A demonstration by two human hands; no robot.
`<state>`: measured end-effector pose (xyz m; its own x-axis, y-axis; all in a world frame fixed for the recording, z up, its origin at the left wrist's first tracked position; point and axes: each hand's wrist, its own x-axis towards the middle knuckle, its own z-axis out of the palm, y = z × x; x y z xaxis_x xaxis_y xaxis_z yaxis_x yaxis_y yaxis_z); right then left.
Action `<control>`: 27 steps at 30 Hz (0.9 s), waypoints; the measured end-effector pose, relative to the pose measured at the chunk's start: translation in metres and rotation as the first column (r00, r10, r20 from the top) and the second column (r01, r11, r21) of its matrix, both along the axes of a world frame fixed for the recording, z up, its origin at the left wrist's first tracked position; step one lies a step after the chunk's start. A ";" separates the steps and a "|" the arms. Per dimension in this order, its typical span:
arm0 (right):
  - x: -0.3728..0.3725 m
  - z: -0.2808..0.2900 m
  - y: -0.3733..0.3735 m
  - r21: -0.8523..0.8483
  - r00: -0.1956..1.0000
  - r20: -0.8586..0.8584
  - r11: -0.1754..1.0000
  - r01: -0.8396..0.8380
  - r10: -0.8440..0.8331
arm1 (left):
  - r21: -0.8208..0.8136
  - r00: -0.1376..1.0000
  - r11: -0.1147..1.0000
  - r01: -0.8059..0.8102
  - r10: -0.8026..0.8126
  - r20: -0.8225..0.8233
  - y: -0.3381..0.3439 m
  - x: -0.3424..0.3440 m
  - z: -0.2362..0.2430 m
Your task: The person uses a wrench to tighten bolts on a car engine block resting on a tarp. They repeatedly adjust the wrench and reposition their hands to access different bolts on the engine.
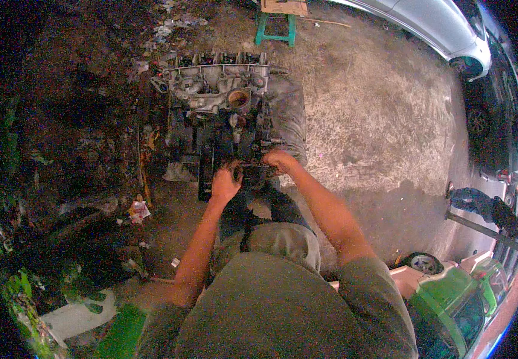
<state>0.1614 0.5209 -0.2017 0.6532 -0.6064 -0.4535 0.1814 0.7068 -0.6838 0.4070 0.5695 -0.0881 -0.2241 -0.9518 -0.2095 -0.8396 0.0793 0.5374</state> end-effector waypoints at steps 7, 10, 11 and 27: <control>0.012 0.037 0.004 0.035 0.908 -0.418 0.999 -0.029 0.041 | -0.149 0.999 0.989 -0.015 0.021 0.034 -0.001 -0.004 0.006; 0.017 0.012 0.004 -0.082 0.922 -0.387 0.994 -0.065 0.029 | -0.300 1.000 0.954 0.008 -0.016 -0.026 -0.015 -0.008 0.012; 0.016 0.001 0.005 -0.090 0.935 -0.354 0.995 -0.042 0.008 | -0.310 1.000 0.951 0.023 -0.028 -0.009 -0.020 -0.010 0.013; 0.033 -0.039 0.022 -0.048 0.648 -0.752 0.971 -0.234 0.119 | -0.130 0.991 0.984 0.124 -0.117 0.060 -0.046 -0.018 -0.022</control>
